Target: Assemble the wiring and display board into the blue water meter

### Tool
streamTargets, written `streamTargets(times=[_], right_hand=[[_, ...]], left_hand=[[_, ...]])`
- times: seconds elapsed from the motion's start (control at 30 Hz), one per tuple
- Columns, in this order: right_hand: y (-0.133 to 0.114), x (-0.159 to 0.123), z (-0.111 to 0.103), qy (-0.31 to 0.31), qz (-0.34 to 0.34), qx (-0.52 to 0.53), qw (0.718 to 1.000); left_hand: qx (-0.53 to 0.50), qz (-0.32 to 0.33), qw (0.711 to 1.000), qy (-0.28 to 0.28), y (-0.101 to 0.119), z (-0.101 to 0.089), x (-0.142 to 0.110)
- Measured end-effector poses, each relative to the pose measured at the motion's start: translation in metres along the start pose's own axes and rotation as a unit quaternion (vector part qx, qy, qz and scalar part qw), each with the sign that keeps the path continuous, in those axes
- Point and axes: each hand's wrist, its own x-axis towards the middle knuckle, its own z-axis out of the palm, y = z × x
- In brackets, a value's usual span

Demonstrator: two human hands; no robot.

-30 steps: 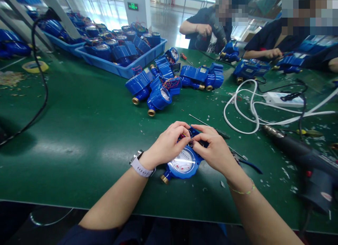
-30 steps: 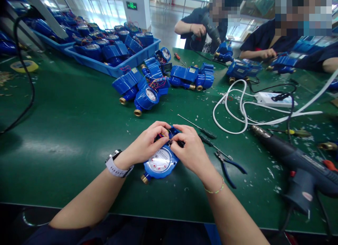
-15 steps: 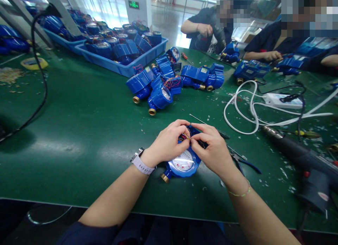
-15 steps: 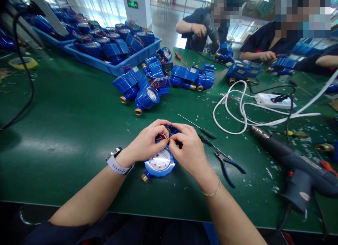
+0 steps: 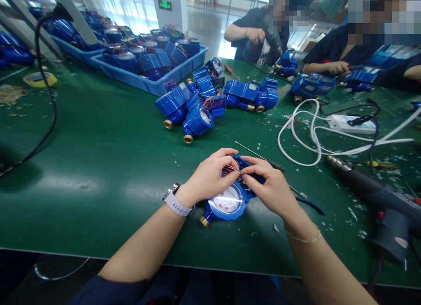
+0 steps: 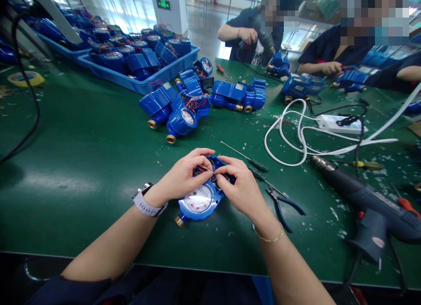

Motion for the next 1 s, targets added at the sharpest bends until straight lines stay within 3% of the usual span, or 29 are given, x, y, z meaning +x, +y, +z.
streamTargets(times=[0.37, 0.5, 0.7, 1.0], right_hand=[[-0.008, 0.007, 0.008, 0.049, -0.098, -0.091, 0.99], [-0.001, 0.006, 0.006, 0.038, -0.067, -0.084, 0.994], [0.0, 0.005, 0.002, -0.021, 0.018, 0.025, 0.999], [0.003, 0.004, -0.004, -0.076, 0.013, -0.002, 0.997]], left_hand=[[-0.004, -0.014, 1.0, 0.003, 0.0, 0.0, 0.001], [-0.018, -0.021, 1.0, 0.008, -0.004, -0.002, 0.0], [-0.04, -0.023, 0.999, 0.01, -0.005, -0.003, 0.001], [-0.03, -0.022, 0.999, 0.036, -0.004, 0.003, 0.0]])
